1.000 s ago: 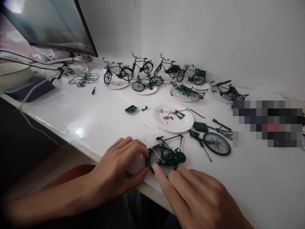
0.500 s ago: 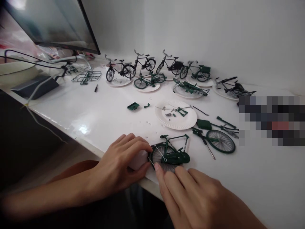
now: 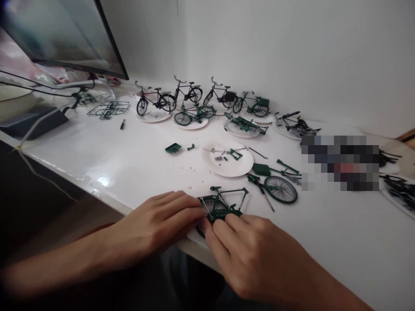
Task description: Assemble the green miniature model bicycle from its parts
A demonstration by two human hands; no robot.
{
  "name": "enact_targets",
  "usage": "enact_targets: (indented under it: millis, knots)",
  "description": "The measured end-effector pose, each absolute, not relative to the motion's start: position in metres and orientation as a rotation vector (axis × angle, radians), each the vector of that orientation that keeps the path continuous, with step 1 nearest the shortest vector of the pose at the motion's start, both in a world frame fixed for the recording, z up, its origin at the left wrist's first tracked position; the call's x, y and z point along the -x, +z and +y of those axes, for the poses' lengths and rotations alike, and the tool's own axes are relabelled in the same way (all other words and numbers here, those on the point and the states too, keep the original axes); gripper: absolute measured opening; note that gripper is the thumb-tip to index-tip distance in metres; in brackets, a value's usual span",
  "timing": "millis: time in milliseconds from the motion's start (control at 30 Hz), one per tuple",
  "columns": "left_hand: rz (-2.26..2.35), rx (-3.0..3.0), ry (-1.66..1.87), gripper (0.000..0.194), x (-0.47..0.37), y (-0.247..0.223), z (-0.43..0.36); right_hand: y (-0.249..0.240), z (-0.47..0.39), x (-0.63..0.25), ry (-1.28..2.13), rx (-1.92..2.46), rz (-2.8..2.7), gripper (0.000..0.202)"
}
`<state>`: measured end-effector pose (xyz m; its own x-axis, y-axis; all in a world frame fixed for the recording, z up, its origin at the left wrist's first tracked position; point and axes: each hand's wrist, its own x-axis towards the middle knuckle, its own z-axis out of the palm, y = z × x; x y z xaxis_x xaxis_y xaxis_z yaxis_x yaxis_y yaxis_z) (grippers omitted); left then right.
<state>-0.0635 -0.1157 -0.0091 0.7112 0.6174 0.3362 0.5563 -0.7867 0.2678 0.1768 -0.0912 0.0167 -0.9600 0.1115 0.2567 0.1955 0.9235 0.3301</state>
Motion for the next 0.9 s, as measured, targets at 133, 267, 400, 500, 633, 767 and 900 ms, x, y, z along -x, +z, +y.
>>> enact_targets:
  millis: [133, 267, 400, 500, 633, 767, 900]
  knots:
    - [0.883, -2.908, 0.485, 0.023, 0.062, 0.003, -0.111, 0.011, -0.080, -0.181, -0.219, 0.348, -2.760, 0.018]
    - [0.880, -2.891, 0.470, 0.022, 0.063, 0.008, -0.108, 0.003, -0.070, -0.187, -0.073, 0.497, -2.631, 0.014]
    - [0.930, -2.761, 0.530, 0.021, 0.062, 0.006, -0.107, -0.001, -0.071, -0.190, -0.054, 0.557, -2.621, 0.012]
    - [0.979, -2.726, 0.558, 0.019, 0.060, 0.003, -0.106, -0.002, -0.075, -0.189, -0.004, 0.581, -2.606, 0.013]
    - [0.997, -2.707, 0.581, 0.015, 0.058, 0.000, -0.105, -0.003, -0.076, -0.189, 0.032, 0.596, -2.592, 0.015]
    - [1.019, -2.695, 0.593, 0.013, 0.059, -0.003, -0.106, -0.004, -0.075, -0.191, 0.004, 0.573, -2.600, 0.018]
    - [1.015, -2.681, 0.615, 0.015, 0.059, -0.005, -0.106, -0.004, -0.076, -0.191, -0.039, 0.556, -2.593, 0.016]
